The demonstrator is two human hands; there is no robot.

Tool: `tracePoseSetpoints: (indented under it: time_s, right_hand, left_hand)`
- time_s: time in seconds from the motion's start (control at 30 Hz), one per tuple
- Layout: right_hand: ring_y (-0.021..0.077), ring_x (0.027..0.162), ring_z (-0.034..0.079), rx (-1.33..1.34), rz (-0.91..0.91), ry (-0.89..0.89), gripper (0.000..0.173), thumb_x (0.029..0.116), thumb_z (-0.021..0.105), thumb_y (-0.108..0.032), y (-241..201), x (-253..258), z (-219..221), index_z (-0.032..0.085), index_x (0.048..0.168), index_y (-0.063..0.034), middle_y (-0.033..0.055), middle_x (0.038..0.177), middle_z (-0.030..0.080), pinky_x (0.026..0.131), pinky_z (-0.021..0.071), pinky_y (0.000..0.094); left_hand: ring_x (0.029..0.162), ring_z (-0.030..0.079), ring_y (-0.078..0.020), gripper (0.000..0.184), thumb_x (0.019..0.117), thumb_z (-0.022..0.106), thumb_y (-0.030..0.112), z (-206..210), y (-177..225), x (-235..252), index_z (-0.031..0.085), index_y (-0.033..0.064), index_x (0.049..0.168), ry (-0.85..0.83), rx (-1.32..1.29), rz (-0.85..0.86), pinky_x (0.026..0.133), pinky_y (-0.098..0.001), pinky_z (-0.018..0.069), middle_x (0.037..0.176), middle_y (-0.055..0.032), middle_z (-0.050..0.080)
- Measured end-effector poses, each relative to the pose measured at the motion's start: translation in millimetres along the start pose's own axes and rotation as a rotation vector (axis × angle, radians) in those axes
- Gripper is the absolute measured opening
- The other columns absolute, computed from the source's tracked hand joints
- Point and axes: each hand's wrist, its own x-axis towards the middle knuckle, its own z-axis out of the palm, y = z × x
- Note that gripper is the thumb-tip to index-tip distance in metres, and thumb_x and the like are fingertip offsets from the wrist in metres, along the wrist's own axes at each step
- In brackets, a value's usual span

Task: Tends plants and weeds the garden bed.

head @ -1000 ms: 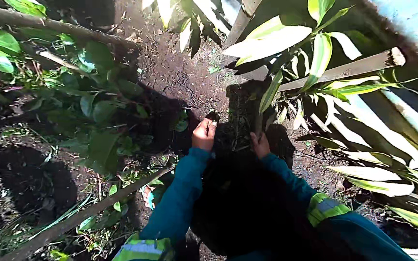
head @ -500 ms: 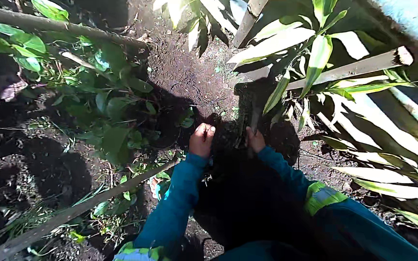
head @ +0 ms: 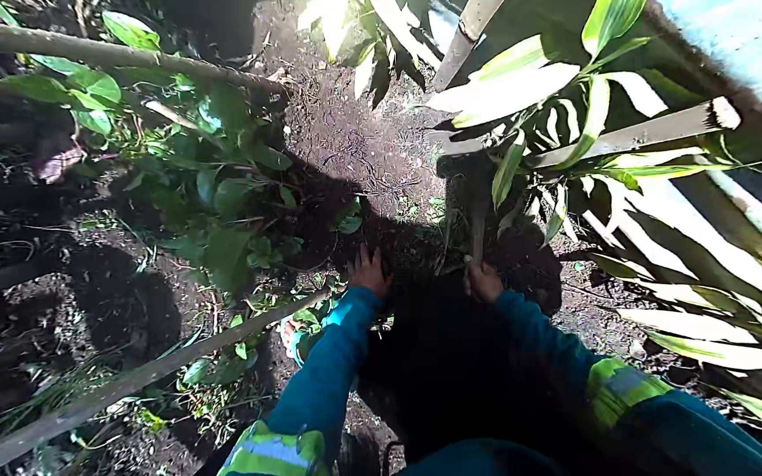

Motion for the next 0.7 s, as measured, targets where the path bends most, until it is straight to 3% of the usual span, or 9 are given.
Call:
tracePoseSetpoints:
  time_s: [0.13, 0.27, 0.33, 0.43, 0.5, 0.57, 0.6, 0.7]
  right_hand:
    - [0.0052, 0.05, 0.051, 0.01, -0.031, 0.045, 0.038, 0.1139, 0.035, -0.024, -4, -39, -11, 0.054, 0.106, 0.0078, -0.0011, 0.065, 0.05, 0.054, 0.0502, 0.0222]
    - [0.0116, 0.054, 0.054, 0.047, -0.1, 0.052, 0.043, 0.1143, 0.035, -0.031, -65, 23, 7, 0.053, 0.114, 0.008, 0.0038, 0.068, 0.051, 0.059, 0.0526, 0.0285]
    - [0.0117, 0.051, 0.051, 0.064, -0.099, 0.008, 0.048, 0.1142, 0.032, -0.039, -85, 52, 15, 0.053, 0.11, 0.0035, 0.0022, 0.067, 0.048, 0.055, 0.0517, 0.0293]
    - [0.012, 0.051, 0.051, 0.011, -0.03, -0.096, 0.054, 0.1132, 0.029, -0.046, -48, 44, 16, 0.053, 0.106, 0.0024, 0.0026, 0.066, 0.048, 0.054, 0.0509, 0.0291]
    - [0.0105, 0.059, 0.053, -0.114, -0.023, -0.1, 0.048, 0.1136, 0.037, -0.035, -4, 10, 3, 0.058, 0.109, 0.0079, 0.0053, 0.073, 0.054, 0.062, 0.0508, 0.0286]
    - [0.0166, 0.082, 0.056, -0.193, -0.048, -0.111, 0.043, 0.1121, 0.043, -0.026, 10, -20, -9, 0.057, 0.119, 0.0138, 0.0165, 0.095, 0.061, 0.082, 0.0482, 0.0356]
    - [0.0173, 0.085, 0.058, -0.193, -0.068, -0.088, 0.042, 0.1116, 0.044, -0.024, 8, -29, -10, 0.057, 0.121, 0.0147, 0.0186, 0.098, 0.062, 0.085, 0.0491, 0.0356]
    - [0.0098, 0.058, 0.054, -0.104, -0.124, 0.011, 0.042, 0.1136, 0.039, -0.027, -43, -6, -4, 0.056, 0.112, 0.0111, 0.0058, 0.072, 0.054, 0.062, 0.0514, 0.0268]
  left_hand:
    - [0.156, 0.016, -0.0486, 0.082, 0.0962, 0.07, 0.027, 0, 1, 2, 0.028, 0.0033, 0.162, -0.026, 0.037, 0.024, 0.125, -0.0592, 0.0177, 0.17, -0.0311, 0.005]
    - [0.155, 0.022, -0.0466, 0.078, 0.0975, 0.068, 0.029, -3, 1, 1, 0.031, 0.0064, 0.162, -0.025, 0.062, 0.024, 0.125, -0.058, 0.0228, 0.17, -0.0284, 0.006]
    - [0.154, 0.025, -0.0459, 0.077, 0.0978, 0.067, 0.03, -3, 1, 2, 0.031, 0.0075, 0.162, -0.025, 0.07, 0.018, 0.124, -0.0574, 0.0243, 0.171, -0.0274, 0.007]
    - [0.154, 0.025, -0.0458, 0.076, 0.0984, 0.067, 0.03, -5, 0, 1, 0.031, 0.0078, 0.162, -0.043, 0.074, 0.016, 0.124, -0.0576, 0.0242, 0.171, -0.027, 0.007]
    - [0.155, 0.023, -0.0467, 0.077, 0.0985, 0.066, 0.03, -7, 1, 2, 0.03, 0.0064, 0.162, -0.07, 0.081, 0.024, 0.124, -0.0585, 0.0223, 0.171, -0.0283, 0.006]
    - [0.155, 0.022, -0.0474, 0.077, 0.0978, 0.067, 0.029, -12, 2, 4, 0.031, 0.0053, 0.162, -0.086, 0.09, 0.027, 0.125, -0.0587, 0.0207, 0.17, -0.0287, 0.005]
    - [0.155, 0.022, -0.0471, 0.077, 0.0973, 0.068, 0.029, -12, 2, 3, 0.032, 0.0054, 0.161, -0.09, 0.086, 0.026, 0.125, -0.0585, 0.0205, 0.171, -0.0285, 0.005]
    - [0.155, 0.023, -0.0467, 0.076, 0.097, 0.068, 0.028, -15, 3, 3, 0.033, 0.0055, 0.161, -0.078, 0.075, 0.027, 0.125, -0.0582, 0.0215, 0.171, -0.0281, 0.006]
